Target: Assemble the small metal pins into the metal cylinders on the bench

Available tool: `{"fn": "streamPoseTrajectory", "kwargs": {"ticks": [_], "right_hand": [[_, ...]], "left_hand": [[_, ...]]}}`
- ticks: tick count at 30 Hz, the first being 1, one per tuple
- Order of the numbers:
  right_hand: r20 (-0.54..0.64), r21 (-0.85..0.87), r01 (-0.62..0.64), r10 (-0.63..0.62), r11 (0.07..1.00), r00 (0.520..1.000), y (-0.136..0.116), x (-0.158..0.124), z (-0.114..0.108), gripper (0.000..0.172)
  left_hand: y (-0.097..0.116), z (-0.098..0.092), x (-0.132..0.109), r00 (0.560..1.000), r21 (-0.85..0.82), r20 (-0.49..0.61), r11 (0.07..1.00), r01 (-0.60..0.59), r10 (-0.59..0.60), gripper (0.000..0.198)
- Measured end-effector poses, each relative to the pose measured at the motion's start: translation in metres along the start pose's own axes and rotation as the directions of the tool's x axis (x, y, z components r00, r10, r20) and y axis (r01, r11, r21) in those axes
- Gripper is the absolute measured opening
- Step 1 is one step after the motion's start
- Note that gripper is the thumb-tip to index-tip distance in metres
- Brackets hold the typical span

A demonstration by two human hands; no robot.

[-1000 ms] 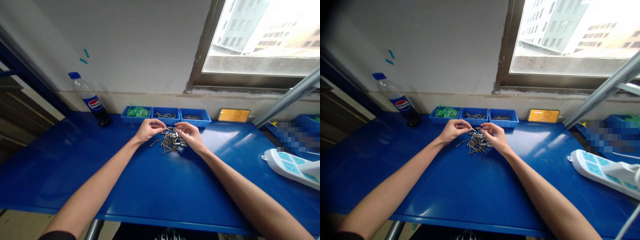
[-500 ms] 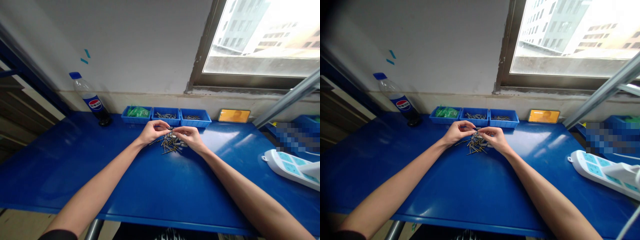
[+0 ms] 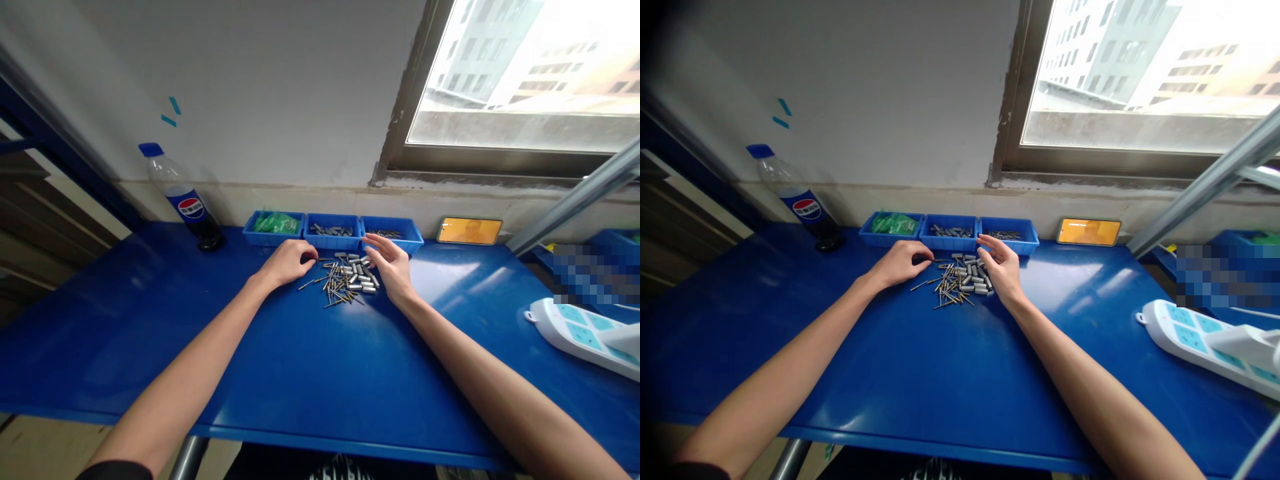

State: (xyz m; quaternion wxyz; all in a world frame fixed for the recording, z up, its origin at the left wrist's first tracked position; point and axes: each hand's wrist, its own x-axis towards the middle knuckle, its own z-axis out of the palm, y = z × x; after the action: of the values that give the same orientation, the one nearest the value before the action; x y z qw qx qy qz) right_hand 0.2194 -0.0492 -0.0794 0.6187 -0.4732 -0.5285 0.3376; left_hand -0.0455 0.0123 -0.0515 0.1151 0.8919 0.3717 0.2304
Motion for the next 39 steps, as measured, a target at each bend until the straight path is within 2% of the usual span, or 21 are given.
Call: {"fn": "streamPoseTrajectory", "kwargs": {"ticks": [8, 12, 15, 17, 19, 21, 25, 28, 34, 39], "right_hand": [[0.017, 0.043, -0.045, 0.044, 0.998, 0.999, -0.003, -0.001, 0.000, 0.033], [0.026, 0.033, -0.039, 0.038, 0.999, 0.999, -0.004, -0.001, 0.000, 0.032], [0.053, 0.025, -0.035, 0.033, 0.999, 0.998, -0.007, -0.002, 0.001, 0.032], [0.088, 0.008, -0.031, 0.030, 0.999, 0.996, -0.010, -0.003, 0.002, 0.032], [0.140, -0.023, -0.022, 0.025, 0.999, 0.990, -0.012, -0.004, 0.004, 0.033], [0.194, -0.060, -0.007, 0.019, 0.998, 0.981, -0.011, -0.005, 0.006, 0.035], [0.258, -0.077, 0.005, 0.015, 0.997, 0.966, -0.007, -0.006, 0.006, 0.037], [0.289, -0.040, -0.034, 0.044, 0.999, 0.956, -0.006, -0.005, 0.006, 0.036], [0.279, -0.001, -0.106, 0.102, 0.994, 0.955, -0.011, -0.005, 0.008, 0.034], [0.253, -0.042, -0.098, 0.105, 0.994, 0.962, -0.013, -0.006, 0.007, 0.035]], "left_hand": [[-0.006, 0.006, 0.000, 0.998, 0.007, 0.055, 1.000, 0.001, -0.001, 0.027], [-0.001, 0.005, 0.002, 0.999, -0.082, -0.010, 0.996, 0.033, -0.034, 0.027], [0.012, 0.005, 0.005, 0.993, -0.246, -0.093, 0.968, 0.049, -0.074, 0.018], [0.022, 0.007, 0.007, 0.982, -0.425, -0.128, 0.903, 0.070, -0.136, 0.016], [0.031, 0.010, 0.008, 0.975, -0.584, -0.119, 0.808, 0.084, -0.187, 0.021], [0.036, 0.013, 0.008, 0.971, -0.665, -0.097, 0.741, 0.099, -0.217, 0.026], [0.038, 0.019, 0.007, 0.971, -0.680, -0.080, 0.725, 0.111, -0.224, 0.029], [0.039, 0.021, 0.006, 0.976, -0.680, -0.070, 0.725, 0.106, -0.208, 0.028], [0.043, 0.022, 0.005, 0.977, -0.669, -0.064, 0.735, 0.108, -0.202, 0.026], [0.043, 0.024, 0.005, 0.982, -0.659, -0.067, 0.746, 0.090, -0.178, 0.024]]}}
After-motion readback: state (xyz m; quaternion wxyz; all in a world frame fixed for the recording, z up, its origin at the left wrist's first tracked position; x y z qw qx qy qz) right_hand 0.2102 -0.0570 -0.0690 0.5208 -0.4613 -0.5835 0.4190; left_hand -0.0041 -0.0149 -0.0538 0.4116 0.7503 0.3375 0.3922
